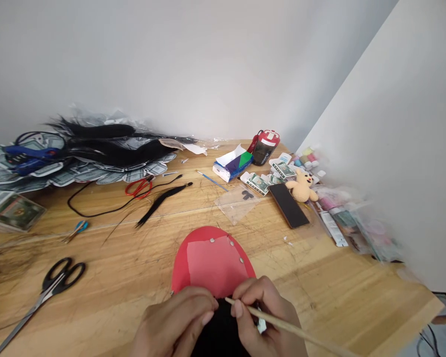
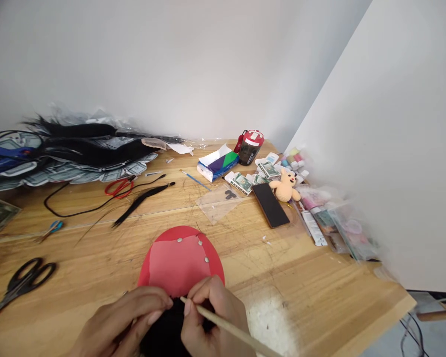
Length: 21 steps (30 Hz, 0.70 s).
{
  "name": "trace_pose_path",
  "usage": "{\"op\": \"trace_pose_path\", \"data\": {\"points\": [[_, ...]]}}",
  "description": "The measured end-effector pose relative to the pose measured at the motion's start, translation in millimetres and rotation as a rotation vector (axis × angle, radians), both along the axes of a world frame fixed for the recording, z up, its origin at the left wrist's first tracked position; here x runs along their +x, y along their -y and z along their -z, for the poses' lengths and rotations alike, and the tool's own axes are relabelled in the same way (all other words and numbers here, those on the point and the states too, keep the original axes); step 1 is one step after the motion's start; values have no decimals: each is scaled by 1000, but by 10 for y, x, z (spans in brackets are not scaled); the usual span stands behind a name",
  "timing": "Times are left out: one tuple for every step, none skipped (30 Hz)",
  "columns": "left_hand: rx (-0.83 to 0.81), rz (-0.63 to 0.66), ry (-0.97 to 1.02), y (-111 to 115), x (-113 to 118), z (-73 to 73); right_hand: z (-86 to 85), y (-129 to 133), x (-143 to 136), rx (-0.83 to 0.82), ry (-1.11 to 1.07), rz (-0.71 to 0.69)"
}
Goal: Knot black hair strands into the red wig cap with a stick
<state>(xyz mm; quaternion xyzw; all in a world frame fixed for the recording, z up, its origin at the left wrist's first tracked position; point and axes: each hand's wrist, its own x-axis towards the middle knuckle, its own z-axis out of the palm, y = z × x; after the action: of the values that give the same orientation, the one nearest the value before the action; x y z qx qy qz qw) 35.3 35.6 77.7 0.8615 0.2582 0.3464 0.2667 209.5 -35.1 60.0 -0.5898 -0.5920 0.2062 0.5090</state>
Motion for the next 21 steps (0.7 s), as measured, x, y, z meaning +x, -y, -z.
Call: {"op": "trace_pose_path", "data": {"points": [[-123,27,-19,-12,1,-23,-15,1,14,-29,-25,-9],[-230,57,-53,-26,3,-49,-28,2,26,-61,-52,-14],[-317,80,-96,-42,5,-77,-38,3,35,-96,-80,-20],[-391,95,-148,-57,10,-104,-47,5,41,-134,-108,-31],[-448,103,-203,-73,17,-129,-53,6,43,-169,-137,-43],[-487,96,-260,-87,27,-153,-59,7,42,-187,-171,-38],[-510,83,-316,-99,40,-174,-64,6,39,-196,-206,-25],[-519,70,-369,-110,56,-195,-68,4,35,-203,-238,-11],[-518,59,-415,-118,74,-218,-73,1,32,-211,-265,-6],[-509,51,-452,-123,93,-242,-78,-2,30,-221,-288,-5],[-497,42,-483,-127,111,-268,-83,-6,30,-232,-305,-7],[-485,34,-508,-129,128,-295,-89,-10,32,-242,-320,-12],[-472,24,-530,-130,143,-322,-96,-13,36,-248,-332,-19],[-458,10,-549,-131,155,-348,-104,-17,42,-252,-343,-24],[-444,-2,-565,-131,163,-372,-112,-21,48,-255,-351,-30],[-433,-10,-576,-130,170,-392,-121,-25,54,-257,-354,-34],[-424,-14,-585,-130,174,-408,-130,-29,59,-260,-353,-38],[-413,-17,-594,-129,177,-420,-138,-33,64,-265,-349,-41],[-400,-17,-607,-127,180,-428,-144,-38,67,-271,-346,-44],[-386,-18,-623,-125,183,-434,-147,-42,69,-275,-346,-50],[-369,-20,-641,-123,186,-439,-146,-47,70,-277,-351,-55]]}}
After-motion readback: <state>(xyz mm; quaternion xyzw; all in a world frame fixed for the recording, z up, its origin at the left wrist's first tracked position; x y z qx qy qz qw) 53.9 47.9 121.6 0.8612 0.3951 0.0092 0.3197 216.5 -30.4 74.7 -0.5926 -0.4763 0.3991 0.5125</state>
